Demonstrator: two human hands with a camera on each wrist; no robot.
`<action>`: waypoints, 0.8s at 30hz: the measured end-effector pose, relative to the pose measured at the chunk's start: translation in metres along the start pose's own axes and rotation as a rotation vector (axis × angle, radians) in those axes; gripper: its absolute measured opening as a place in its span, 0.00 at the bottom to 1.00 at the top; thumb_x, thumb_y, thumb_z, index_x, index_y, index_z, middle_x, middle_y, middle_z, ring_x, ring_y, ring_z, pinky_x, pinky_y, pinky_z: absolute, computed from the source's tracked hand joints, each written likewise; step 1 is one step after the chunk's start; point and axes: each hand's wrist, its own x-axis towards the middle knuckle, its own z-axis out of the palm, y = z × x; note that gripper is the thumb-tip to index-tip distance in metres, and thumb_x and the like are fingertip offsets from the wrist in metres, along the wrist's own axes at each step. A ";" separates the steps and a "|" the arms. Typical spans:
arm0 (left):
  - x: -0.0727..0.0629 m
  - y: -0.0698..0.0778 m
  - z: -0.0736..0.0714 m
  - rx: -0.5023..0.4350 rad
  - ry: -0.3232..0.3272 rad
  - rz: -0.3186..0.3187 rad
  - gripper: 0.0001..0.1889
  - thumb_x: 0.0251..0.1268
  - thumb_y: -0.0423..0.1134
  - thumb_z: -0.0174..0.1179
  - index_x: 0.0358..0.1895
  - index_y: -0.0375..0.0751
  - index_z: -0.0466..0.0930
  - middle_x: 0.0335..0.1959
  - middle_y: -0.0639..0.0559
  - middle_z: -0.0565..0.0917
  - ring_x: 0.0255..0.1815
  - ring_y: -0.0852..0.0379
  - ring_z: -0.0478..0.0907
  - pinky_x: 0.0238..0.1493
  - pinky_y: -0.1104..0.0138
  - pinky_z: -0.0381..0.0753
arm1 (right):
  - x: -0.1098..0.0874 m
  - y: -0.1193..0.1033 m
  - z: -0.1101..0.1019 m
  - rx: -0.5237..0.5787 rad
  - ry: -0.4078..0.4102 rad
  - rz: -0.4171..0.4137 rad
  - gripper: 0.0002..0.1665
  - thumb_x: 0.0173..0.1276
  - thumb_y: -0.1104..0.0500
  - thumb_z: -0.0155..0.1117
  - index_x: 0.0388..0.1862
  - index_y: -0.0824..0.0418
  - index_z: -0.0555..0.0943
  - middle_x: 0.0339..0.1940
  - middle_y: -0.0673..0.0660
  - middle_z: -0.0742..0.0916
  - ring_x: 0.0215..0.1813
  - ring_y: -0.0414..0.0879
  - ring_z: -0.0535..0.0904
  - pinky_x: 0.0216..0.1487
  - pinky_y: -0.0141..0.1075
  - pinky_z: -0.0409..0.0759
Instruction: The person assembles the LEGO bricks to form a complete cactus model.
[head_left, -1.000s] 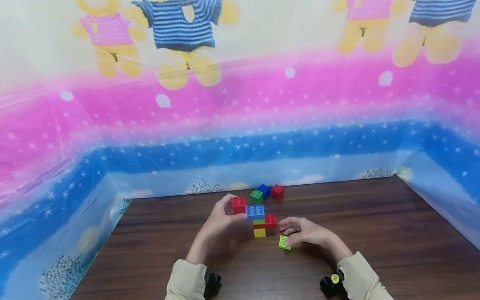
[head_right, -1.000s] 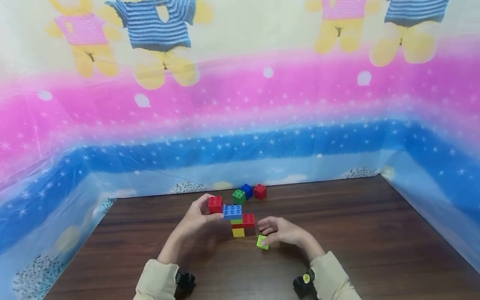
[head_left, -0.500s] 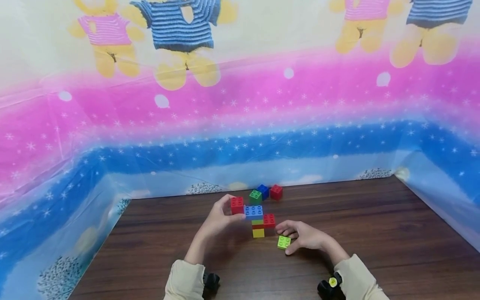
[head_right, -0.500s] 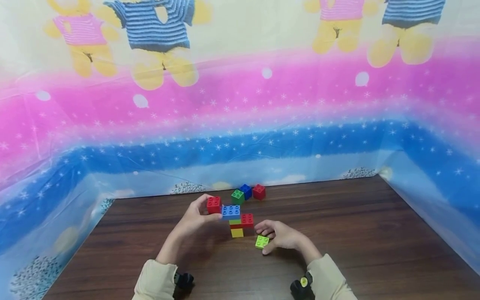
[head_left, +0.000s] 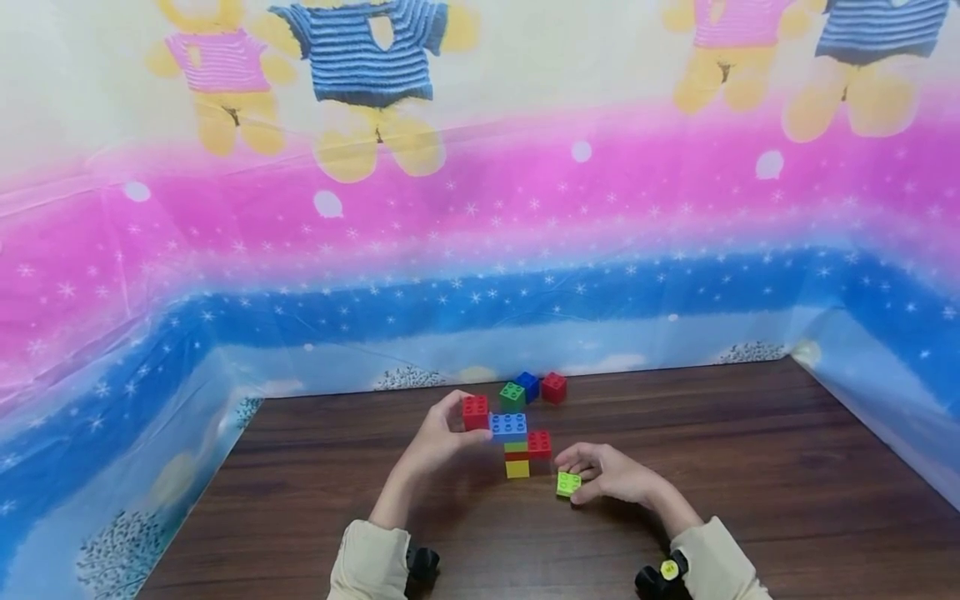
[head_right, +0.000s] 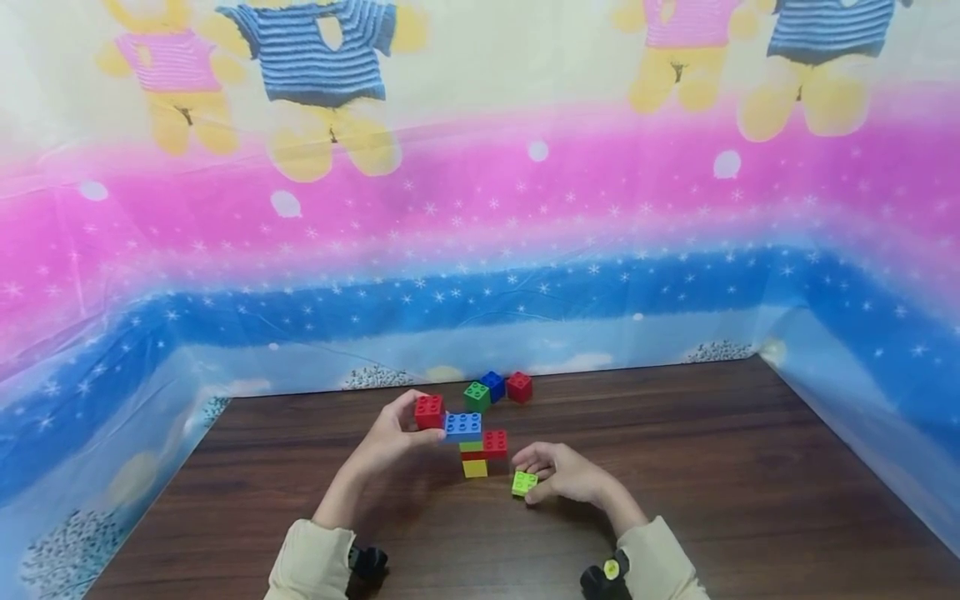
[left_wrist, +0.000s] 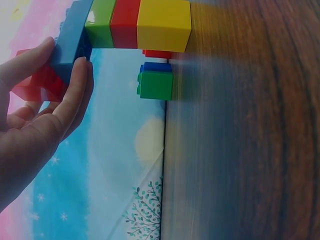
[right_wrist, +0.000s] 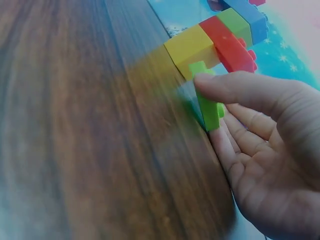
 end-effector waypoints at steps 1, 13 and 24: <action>0.000 0.000 0.000 -0.001 -0.002 0.004 0.20 0.61 0.31 0.64 0.55 0.33 0.70 0.52 0.33 0.79 0.51 0.49 0.81 0.53 0.59 0.84 | -0.001 0.000 0.000 0.010 0.005 -0.004 0.29 0.60 0.63 0.69 0.60 0.68 0.73 0.56 0.63 0.81 0.56 0.49 0.76 0.60 0.44 0.78; 0.000 0.000 0.001 0.001 0.012 0.006 0.20 0.61 0.31 0.64 0.54 0.34 0.71 0.51 0.34 0.80 0.51 0.46 0.82 0.52 0.61 0.84 | -0.001 -0.005 -0.004 -0.025 0.198 -0.053 0.28 0.64 0.61 0.64 0.63 0.66 0.73 0.64 0.68 0.78 0.63 0.62 0.75 0.62 0.55 0.77; -0.001 -0.001 0.002 0.000 0.025 0.003 0.19 0.60 0.31 0.66 0.54 0.36 0.72 0.49 0.38 0.81 0.50 0.50 0.82 0.53 0.59 0.84 | 0.002 -0.017 0.000 0.018 0.324 -0.069 0.30 0.68 0.54 0.64 0.66 0.63 0.73 0.68 0.65 0.77 0.70 0.63 0.70 0.65 0.55 0.75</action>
